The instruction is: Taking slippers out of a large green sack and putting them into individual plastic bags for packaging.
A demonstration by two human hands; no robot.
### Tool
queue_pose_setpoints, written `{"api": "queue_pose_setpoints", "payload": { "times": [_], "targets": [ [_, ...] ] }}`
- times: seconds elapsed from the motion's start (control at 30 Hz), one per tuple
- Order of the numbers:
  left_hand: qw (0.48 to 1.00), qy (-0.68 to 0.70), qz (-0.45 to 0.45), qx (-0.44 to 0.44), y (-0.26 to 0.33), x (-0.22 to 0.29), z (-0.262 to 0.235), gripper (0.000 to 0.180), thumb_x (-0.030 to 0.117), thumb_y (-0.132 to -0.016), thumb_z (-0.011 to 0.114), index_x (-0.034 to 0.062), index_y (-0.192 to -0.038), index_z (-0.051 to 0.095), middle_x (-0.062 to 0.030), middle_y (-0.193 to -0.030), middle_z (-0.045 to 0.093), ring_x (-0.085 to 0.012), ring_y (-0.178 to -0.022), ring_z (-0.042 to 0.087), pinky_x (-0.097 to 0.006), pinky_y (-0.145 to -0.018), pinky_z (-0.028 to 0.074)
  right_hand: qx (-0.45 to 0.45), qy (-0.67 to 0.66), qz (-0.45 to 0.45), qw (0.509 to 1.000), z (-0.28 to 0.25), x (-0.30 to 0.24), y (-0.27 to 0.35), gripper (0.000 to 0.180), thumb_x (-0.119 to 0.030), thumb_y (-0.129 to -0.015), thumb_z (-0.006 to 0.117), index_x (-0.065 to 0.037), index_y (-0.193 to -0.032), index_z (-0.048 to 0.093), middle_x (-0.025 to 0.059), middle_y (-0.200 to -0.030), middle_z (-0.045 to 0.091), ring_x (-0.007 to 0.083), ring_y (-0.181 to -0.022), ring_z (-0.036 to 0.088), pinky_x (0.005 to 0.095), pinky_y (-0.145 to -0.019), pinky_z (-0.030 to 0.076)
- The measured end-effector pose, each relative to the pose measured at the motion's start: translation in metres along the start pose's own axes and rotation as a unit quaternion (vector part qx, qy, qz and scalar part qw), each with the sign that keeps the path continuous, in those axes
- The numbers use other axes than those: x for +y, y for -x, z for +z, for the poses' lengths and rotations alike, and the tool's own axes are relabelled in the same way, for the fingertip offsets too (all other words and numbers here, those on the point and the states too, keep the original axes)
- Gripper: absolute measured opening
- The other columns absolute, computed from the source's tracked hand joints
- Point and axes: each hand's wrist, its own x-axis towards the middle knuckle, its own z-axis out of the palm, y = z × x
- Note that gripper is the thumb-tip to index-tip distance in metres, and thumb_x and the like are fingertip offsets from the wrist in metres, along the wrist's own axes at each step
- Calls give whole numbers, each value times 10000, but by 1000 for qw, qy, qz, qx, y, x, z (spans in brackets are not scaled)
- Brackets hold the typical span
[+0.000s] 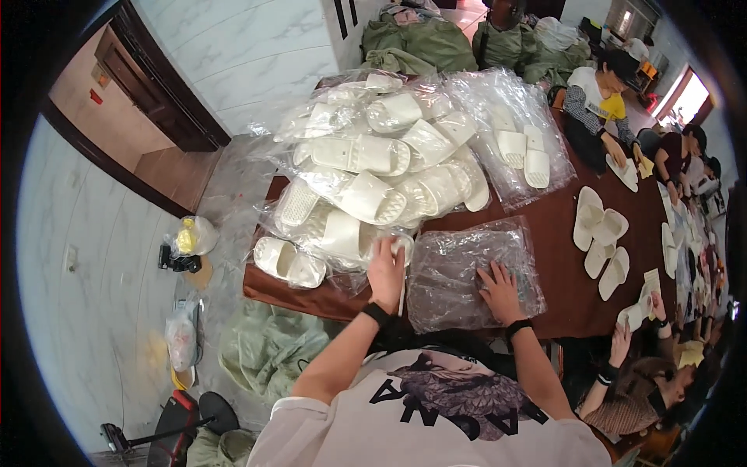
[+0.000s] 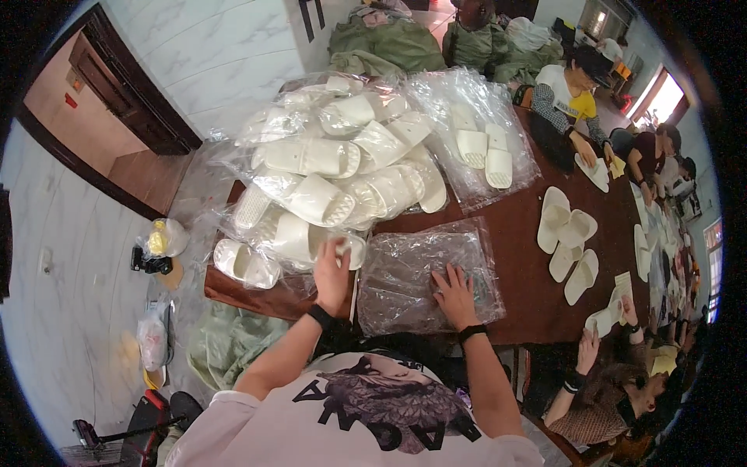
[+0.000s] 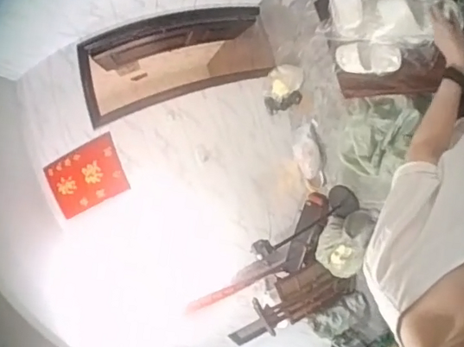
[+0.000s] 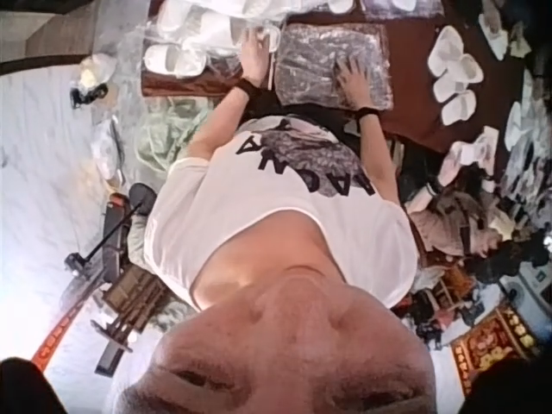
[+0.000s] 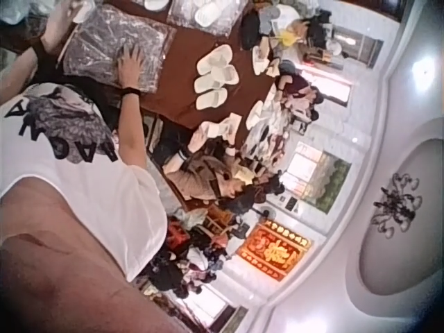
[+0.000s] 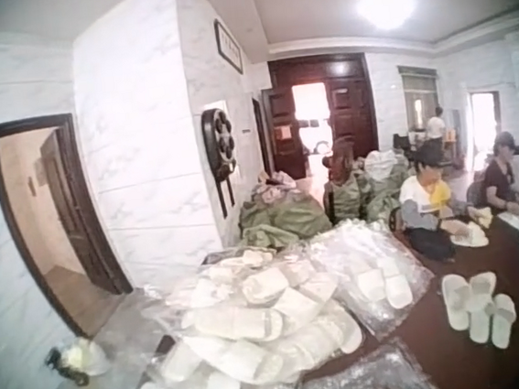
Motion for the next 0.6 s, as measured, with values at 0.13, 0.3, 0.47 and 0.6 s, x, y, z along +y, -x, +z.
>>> {"api": "queue_pose_setpoints", "payload": {
  "times": [0.13,0.3,0.47,0.6],
  "targets": [
    [992,-59,111,-16,-57,37,-30,449,86,-866,605,87,-1303,502,-161,-1421,447,-302,-838,667,-387,-683,531,7,-16,-7,1000,-2,2,-5,590,-239,-859,666,-267,-1404,442,139,-1515,305,393,-1398,271,609,-1112,223],
    [950,-297,82,-54,-92,10,-6,505,43,-852,554,121,-1345,479,-103,-1464,416,-298,-848,670,-391,-703,554,2,-34,-18,999,0,3,-3,587,-228,-854,672,-262,-1397,454,144,-1511,312,399,-1389,285,600,-1111,228],
    [969,-242,26,-51,-104,19,-33,247,86,-903,517,103,-1144,568,-119,-1123,652,-305,-862,670,-398,-682,530,16,-37,-10,999,3,10,5,589,-210,-854,669,-265,-1399,454,136,-1513,312,395,-1391,282,595,-1109,237],
    [984,36,163,55,-83,67,-64,128,7,-903,533,49,-1005,598,-135,-1012,675,-301,-917,666,-372,-769,520,24,-51,-20,998,0,9,5,588,-192,-851,667,-268,-1396,459,126,-1504,326,387,-1393,280,595,-1106,242]
  ]
}}
